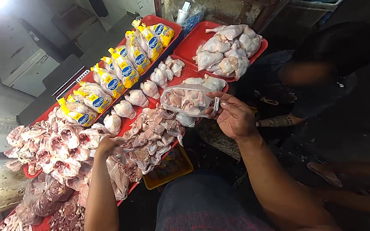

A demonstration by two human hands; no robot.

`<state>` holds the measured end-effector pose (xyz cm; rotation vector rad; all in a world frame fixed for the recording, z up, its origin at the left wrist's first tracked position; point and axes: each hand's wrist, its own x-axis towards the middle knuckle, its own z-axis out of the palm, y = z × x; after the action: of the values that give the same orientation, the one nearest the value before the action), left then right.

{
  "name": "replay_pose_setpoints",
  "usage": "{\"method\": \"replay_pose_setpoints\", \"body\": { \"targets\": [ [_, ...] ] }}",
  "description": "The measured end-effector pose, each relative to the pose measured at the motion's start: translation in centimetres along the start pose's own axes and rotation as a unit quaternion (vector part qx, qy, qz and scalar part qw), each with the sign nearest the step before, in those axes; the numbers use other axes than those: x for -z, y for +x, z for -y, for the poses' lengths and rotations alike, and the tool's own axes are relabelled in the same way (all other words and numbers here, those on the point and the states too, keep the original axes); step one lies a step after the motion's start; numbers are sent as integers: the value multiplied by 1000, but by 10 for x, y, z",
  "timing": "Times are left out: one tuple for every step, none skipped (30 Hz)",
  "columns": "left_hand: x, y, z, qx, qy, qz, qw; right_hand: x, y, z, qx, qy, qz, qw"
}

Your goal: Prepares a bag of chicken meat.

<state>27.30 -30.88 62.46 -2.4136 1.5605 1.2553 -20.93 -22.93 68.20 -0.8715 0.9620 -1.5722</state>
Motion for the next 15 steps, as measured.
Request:
{"method": "replay_pose_setpoints", "body": {
  "targets": [
    [1, -4, 7, 0, -36, -9, 999, 0, 1, 0, 2, 1, 1, 1000],
    [0, -6, 13, -5, -78, -22, 997, 0, 2, -1, 3, 2, 3, 1000],
    [-5, -6, 20, -13, -119, -39, 992, -1, 3, -1, 3, 4, 6, 1000],
    [-11, -3, 29, -21, -145, -58, 987, -3, 4, -3, 2, 4, 10, 1000],
    [-18, -1, 36, -32, -161, -78, 983, -6, 4, -4, 0, 4, 15, 1000],
    [-24, 1, 40, -43, -174, -94, 979, -9, 6, -5, -2, 3, 19, 1000],
    [-28, 0, 39, -54, -193, -107, 974, -11, 7, -5, -4, 2, 21, 1000],
    [-30, -4, 36, -64, -216, -118, 967, -12, 7, -5, -5, 1, 24, 1000],
    [-30, -10, 32, -69, -234, -126, 962, -12, 8, -5, -6, 0, 27, 1000],
    [-26, -18, 26, -73, -247, -130, 957, -12, 9, -5, -7, 1, 30, 1000],
    [-20, -27, 18, -78, -260, -130, 954, -11, 10, -4, -8, 1, 30, 1000],
    [-12, -37, 7, -84, -275, -127, 949, -11, 10, -4, -8, 1, 29, 1000],
    [-4, -48, -5, -94, -292, -121, 944, -11, 11, -3, -7, 0, 28, 1000],
    [3, -58, -19, -111, -316, -113, 936, -12, 11, -3, -6, -2, 26, 1000],
    [9, -68, -36, -137, -346, -103, 922, -12, 11, -3, -4, -3, 24, 1000]
  ]
}}
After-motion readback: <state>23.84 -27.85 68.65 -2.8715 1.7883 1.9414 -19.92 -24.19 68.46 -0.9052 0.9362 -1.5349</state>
